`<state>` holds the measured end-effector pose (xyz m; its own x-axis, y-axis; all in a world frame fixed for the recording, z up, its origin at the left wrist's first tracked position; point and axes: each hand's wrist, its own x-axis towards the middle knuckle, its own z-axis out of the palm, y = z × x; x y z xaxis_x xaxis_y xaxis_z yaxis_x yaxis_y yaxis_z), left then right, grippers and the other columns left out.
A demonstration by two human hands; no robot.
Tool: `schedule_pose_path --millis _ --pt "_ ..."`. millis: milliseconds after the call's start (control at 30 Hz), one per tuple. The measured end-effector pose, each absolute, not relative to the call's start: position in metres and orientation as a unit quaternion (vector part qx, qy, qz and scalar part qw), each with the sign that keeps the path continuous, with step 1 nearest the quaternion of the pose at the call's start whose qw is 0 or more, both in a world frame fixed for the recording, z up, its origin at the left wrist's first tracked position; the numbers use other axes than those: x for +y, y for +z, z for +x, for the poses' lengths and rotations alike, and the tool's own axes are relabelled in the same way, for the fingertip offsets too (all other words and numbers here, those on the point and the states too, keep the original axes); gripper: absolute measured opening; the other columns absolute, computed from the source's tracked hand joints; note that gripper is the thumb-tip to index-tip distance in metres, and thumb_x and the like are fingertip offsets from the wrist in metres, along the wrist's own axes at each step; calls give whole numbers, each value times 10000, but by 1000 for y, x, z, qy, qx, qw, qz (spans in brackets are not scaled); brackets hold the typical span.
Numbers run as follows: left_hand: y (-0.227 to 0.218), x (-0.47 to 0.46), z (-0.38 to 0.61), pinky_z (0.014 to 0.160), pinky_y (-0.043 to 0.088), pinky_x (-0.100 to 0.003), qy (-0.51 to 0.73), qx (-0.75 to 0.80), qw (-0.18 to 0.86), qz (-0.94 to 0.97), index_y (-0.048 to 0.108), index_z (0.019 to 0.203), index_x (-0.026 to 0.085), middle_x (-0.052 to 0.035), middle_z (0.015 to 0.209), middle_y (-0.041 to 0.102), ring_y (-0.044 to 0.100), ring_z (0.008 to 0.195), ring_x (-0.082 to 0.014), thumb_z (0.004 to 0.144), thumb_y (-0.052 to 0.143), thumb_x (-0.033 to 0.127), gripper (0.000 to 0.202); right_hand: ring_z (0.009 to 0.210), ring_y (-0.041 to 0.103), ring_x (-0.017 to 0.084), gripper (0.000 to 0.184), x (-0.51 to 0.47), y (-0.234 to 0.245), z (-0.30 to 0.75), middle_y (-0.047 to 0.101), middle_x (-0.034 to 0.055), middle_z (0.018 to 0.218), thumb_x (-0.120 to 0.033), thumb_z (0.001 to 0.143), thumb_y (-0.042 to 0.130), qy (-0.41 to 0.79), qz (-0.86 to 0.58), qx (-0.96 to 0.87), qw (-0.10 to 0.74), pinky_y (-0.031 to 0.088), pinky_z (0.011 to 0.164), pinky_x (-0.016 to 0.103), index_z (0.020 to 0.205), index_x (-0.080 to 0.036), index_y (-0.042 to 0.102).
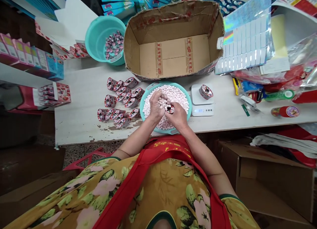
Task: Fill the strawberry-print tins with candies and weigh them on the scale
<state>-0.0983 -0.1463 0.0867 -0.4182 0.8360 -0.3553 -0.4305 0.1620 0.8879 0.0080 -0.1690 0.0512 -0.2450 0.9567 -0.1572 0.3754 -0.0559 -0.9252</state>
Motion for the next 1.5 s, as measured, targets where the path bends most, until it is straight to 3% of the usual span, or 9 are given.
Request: schedule_pose_path --millis 333,867,1033,1333,1500 --pt "85 -138 -89 481 434 -202 598 601 492 197 465 709 197 60 576 473 521 478 -74 821 739 506 428 1023 675 283 364 -169 49 12 741 89 1094 -286 724 697 458 -550 -625 311 532 897 399 1078 -203 678" --pt "86 -129 -78 464 393 -192 597 597 495 208 440 693 199 80 502 405 511 447 -73 860 738 485 445 936 676 257 332 -161 48 19 742 75 1029 -351 742 708 478 -554 -603 317 522 866 380 1035 -197 678" --pt "88 -130 -77 450 379 -204 580 590 515 226 511 734 194 59 509 459 535 458 -89 894 685 519 402 924 671 262 348 -160 43 19 745 86 1027 -377 722 731 476 -554 -600 326 520 842 372 1016 -197 677" --pt "91 -128 -75 417 331 -221 569 580 534 233 573 752 191 61 469 399 445 391 -87 926 644 518 377 860 639 229 332 -161 44 19 730 53 964 -416 713 713 509 -539 -571 353 489 795 328 970 -214 657" --pt "98 -132 -74 459 402 -210 562 571 548 241 582 767 185 53 480 429 532 446 -101 931 643 509 368 808 611 196 303 -163 40 15 699 26 902 -420 696 725 532 -528 -538 384 474 760 303 893 -209 634"
